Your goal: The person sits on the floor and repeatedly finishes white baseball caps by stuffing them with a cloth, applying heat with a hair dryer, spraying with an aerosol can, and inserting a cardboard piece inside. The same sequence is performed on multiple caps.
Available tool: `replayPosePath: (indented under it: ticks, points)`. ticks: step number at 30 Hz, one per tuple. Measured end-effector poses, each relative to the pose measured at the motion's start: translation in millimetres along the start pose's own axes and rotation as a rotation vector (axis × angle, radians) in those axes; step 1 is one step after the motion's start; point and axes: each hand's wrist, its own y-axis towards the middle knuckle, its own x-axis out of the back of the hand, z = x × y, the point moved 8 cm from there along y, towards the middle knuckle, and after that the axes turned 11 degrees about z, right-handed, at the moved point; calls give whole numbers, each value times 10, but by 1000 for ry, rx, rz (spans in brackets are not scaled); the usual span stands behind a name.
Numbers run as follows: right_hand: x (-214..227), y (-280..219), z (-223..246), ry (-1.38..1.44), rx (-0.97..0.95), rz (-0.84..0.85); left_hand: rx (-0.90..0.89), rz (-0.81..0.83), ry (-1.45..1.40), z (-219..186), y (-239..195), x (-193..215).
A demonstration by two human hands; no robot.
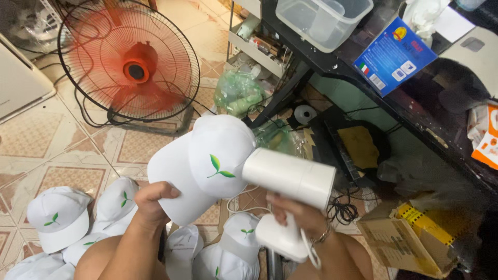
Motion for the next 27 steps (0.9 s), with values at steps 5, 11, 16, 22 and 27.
replayPosePath:
  ticks: [5, 11, 16, 22, 27]
  points:
    - [17, 31, -116, 17, -36, -26, 34, 26, -3, 94, -5, 139]
    - [88, 29, -163, 4, -41, 32, 41, 126, 305, -31, 1, -114]
    - [12, 85, -273, -88, -133, -4, -26, 214, 528, -276, 3, -589]
    - [-44, 64, -213, -246, -215, -79, -68, 308, 828, -329, 49, -976]
    - [-24, 82, -197, -281, -269, -137, -48, 328, 1047, -337, 75, -1057]
